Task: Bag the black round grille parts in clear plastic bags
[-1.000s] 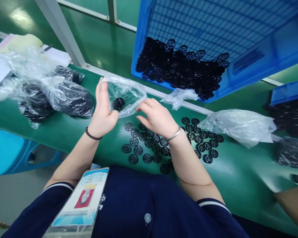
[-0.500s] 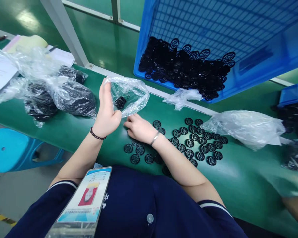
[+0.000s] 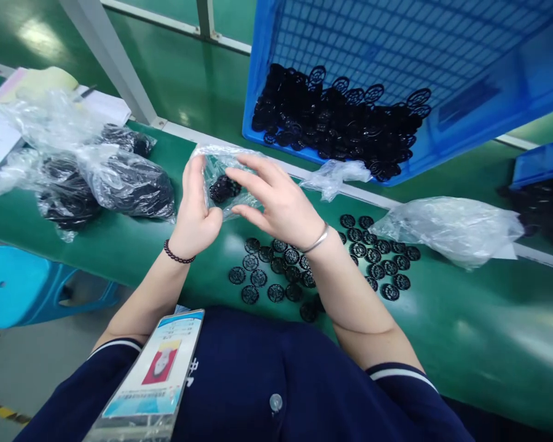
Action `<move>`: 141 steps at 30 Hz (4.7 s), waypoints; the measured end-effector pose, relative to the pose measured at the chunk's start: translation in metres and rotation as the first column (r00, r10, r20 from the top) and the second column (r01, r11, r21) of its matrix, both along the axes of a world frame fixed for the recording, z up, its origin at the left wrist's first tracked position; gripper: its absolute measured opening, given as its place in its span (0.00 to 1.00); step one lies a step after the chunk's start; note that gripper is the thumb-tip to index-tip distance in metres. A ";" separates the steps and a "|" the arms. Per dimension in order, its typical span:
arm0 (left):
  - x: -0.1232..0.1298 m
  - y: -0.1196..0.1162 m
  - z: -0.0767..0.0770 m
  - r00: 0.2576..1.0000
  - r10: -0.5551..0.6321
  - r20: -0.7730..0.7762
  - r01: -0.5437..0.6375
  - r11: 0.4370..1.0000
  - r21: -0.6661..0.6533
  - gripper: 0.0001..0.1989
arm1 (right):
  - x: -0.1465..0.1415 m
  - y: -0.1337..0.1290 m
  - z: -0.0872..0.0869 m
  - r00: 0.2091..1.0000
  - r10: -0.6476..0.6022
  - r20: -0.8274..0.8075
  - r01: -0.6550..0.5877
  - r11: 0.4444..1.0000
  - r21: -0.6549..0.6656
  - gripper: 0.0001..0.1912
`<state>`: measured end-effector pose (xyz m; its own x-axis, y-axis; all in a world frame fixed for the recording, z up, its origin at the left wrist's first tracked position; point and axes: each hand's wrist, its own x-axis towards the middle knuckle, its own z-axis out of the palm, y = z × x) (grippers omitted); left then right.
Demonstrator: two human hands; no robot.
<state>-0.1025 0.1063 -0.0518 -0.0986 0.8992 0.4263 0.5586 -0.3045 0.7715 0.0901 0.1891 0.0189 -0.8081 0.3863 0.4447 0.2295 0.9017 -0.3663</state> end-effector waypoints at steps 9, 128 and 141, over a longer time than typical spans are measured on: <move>-0.004 0.004 -0.007 0.999 0.015 0.041 -0.015 1.000 0.006 0.41 | 0.045 0.003 -0.049 0.405 -0.395 0.825 0.662 0.749 0.035 0.23; 0.003 0.001 -0.004 0.992 -0.083 -0.093 0.089 0.994 0.069 0.41 | 0.072 -0.054 -0.047 0.673 -0.065 0.737 0.144 0.989 -0.044 0.17; 0.002 -0.002 -0.001 0.994 -0.056 -0.090 0.064 0.994 0.086 0.41 | 0.054 -0.092 -0.055 0.681 0.181 0.710 -0.019 0.973 -0.230 0.10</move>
<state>-0.1005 0.1041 -0.0529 -0.0048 0.8609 0.5087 0.6012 -0.4041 0.6894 0.1437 0.0971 -0.0357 -0.8832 0.2928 -0.3664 0.4069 0.8667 -0.2884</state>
